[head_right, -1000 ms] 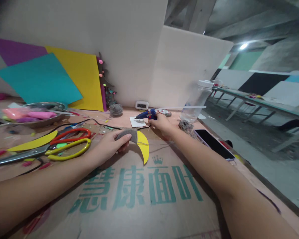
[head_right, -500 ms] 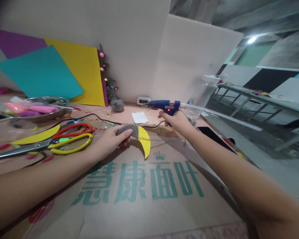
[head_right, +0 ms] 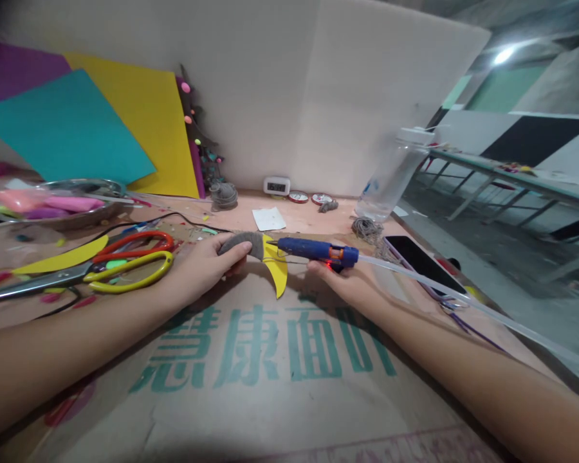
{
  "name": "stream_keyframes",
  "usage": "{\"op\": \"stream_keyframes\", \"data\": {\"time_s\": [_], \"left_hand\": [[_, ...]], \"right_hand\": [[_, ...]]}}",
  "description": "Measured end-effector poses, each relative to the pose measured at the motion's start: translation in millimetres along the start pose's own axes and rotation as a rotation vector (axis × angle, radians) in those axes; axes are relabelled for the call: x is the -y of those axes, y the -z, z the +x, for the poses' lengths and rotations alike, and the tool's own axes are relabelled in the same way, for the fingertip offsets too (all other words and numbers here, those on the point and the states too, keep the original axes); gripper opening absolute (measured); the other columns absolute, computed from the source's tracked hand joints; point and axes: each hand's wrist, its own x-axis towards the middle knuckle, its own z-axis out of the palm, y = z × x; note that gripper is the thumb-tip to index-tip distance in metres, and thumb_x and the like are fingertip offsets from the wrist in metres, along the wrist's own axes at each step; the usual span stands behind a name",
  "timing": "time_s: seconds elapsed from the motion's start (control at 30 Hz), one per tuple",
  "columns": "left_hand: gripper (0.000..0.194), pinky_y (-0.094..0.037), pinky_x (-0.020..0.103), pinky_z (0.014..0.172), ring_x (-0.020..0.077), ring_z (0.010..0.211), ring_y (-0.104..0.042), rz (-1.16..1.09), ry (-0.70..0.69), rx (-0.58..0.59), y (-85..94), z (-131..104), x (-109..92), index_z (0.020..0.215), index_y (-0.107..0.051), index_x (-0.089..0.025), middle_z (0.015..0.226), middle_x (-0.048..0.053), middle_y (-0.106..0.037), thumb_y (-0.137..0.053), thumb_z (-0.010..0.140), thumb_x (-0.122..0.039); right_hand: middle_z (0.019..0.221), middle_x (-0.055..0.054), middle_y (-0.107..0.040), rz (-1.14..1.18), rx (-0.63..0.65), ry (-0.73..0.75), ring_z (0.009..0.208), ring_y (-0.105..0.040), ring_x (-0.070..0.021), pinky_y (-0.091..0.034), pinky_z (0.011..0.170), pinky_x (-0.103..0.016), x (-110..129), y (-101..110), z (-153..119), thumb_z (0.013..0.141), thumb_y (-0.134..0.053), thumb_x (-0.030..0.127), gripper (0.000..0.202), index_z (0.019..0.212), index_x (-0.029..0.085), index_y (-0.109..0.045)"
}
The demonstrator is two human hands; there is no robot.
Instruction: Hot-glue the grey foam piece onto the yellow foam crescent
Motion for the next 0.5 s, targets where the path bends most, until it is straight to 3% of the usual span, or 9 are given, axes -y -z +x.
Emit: {"op": "stream_keyframes", "data": {"time_s": [0.33,0.5], "left_hand": [[0.031,-0.037,0.024,0.052,0.0141,0.051,-0.049,0.021,-0.015,-0.021,0.7,0.6,1.4,0.084,-0.067,-0.02,0.056,-0.003,-0.058,-0.057,0.086,-0.049],[0.031,-0.037,0.024,0.053,0.0139,0.053,-0.05,0.019,-0.007,-0.042,-0.4,0.4,1.2,0.082,-0.065,-0.02,0.058,-0.003,-0.059,-0.056,0.086,-0.05]], "right_hand": [[0.08,-0.005,-0.072,0.0,0.144,0.112,0.079,-0.068,-0.029,-0.055,0.069,-0.04,7.2,3.1,-4.0,0.081,-0.059,0.051,0.025,0.086,0.027,-0.067],[0.084,-0.006,-0.073,-0.022,0.159,0.136,0.081,-0.068,-0.0283,-0.056,0.072,-0.041,5.8,0.3,-4.1,0.082,-0.059,0.053,0.03,0.096,0.027,-0.066]]}}
